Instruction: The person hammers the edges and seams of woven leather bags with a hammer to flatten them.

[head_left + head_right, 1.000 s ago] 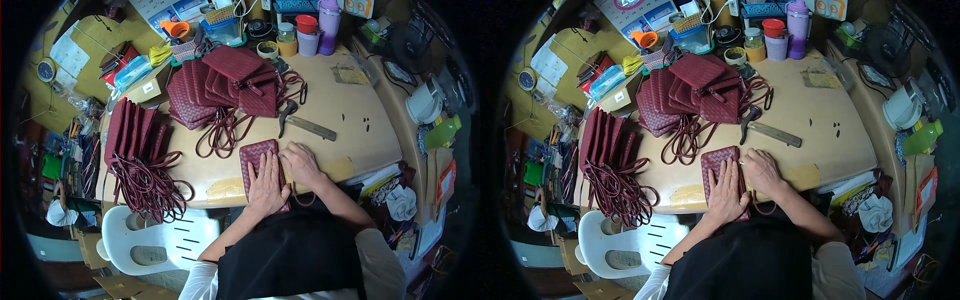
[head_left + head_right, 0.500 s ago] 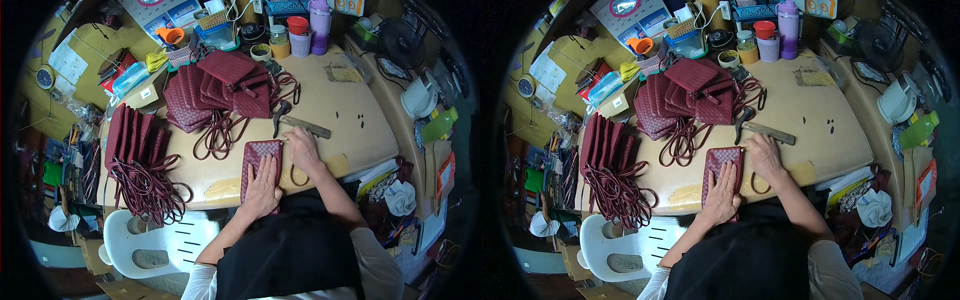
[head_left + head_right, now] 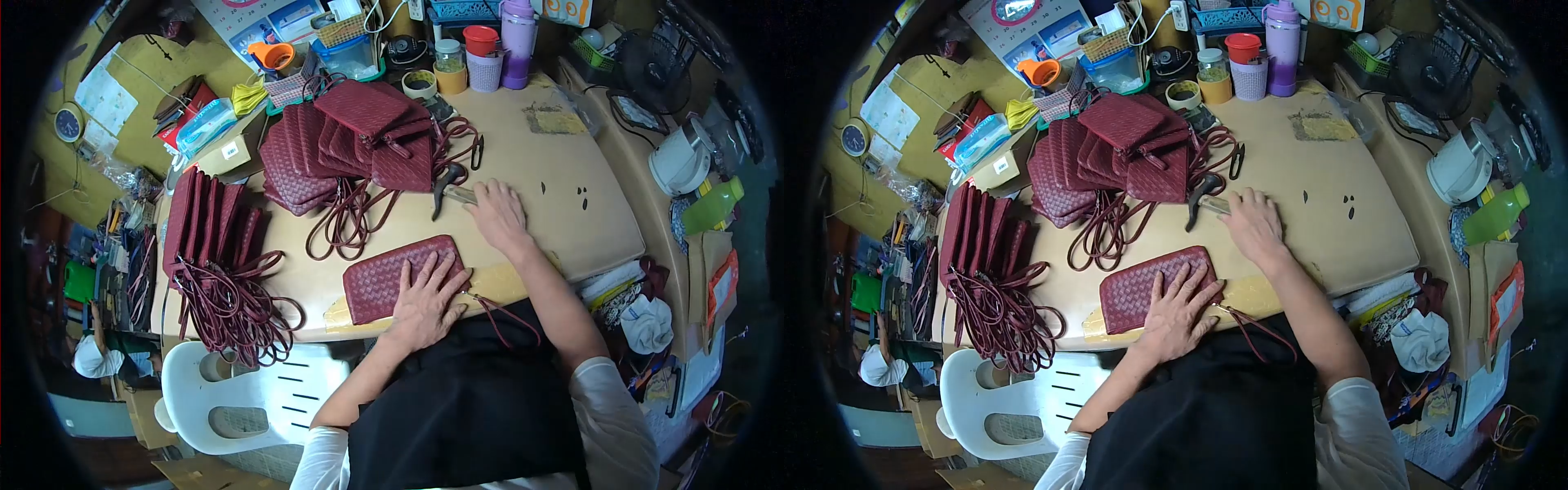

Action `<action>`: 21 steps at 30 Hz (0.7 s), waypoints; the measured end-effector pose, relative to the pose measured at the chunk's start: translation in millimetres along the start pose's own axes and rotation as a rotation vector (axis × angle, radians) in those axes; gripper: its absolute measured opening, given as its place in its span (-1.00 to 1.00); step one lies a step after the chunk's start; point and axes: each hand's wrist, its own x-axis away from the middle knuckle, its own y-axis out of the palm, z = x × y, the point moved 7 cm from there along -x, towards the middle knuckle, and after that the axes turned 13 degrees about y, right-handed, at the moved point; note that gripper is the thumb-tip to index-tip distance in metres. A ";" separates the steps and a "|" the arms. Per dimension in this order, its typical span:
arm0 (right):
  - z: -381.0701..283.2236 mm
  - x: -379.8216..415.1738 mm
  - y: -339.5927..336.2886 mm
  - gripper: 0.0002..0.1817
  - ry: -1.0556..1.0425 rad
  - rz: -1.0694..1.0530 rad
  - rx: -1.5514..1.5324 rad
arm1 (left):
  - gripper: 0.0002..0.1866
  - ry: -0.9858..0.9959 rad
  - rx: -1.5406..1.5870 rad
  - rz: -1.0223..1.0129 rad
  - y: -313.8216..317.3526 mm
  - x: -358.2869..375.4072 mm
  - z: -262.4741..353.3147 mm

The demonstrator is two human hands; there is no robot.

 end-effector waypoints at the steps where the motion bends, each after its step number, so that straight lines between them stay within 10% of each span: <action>1: 2.1 -3.1 9.3 -0.50 0.066 -0.174 -0.107 | -0.37 -0.014 0.093 0.009 1.2 4.1 -5.2; 3: 0.1 -5.8 5.6 -0.51 0.133 -0.343 -0.218 | -0.36 -0.045 0.063 0.000 -1.1 14.5 -8.5; 5: 11.2 20.9 5.3 -0.53 0.655 -0.796 -0.942 | -0.35 -0.081 -0.008 0.002 1.2 18.8 -10.7; 8: 26.5 52.5 22.6 -0.57 0.370 -0.730 -0.712 | -0.34 -0.098 -0.037 -0.007 -0.6 14.0 -9.7; 15: -14.1 29.4 -54.0 -0.56 0.425 -0.646 -0.881 | -0.33 -0.113 -0.042 -0.010 2.0 13.7 -9.6; 18: -9.7 33.8 -39.8 -0.66 0.218 -0.413 -0.435 | -0.32 -0.114 -0.041 0.016 -0.1 14.5 -10.6; 21: -15.5 28.9 -65.5 -0.62 0.170 -0.901 -0.125 | -0.32 -0.121 -0.036 0.019 1.2 12.5 -9.3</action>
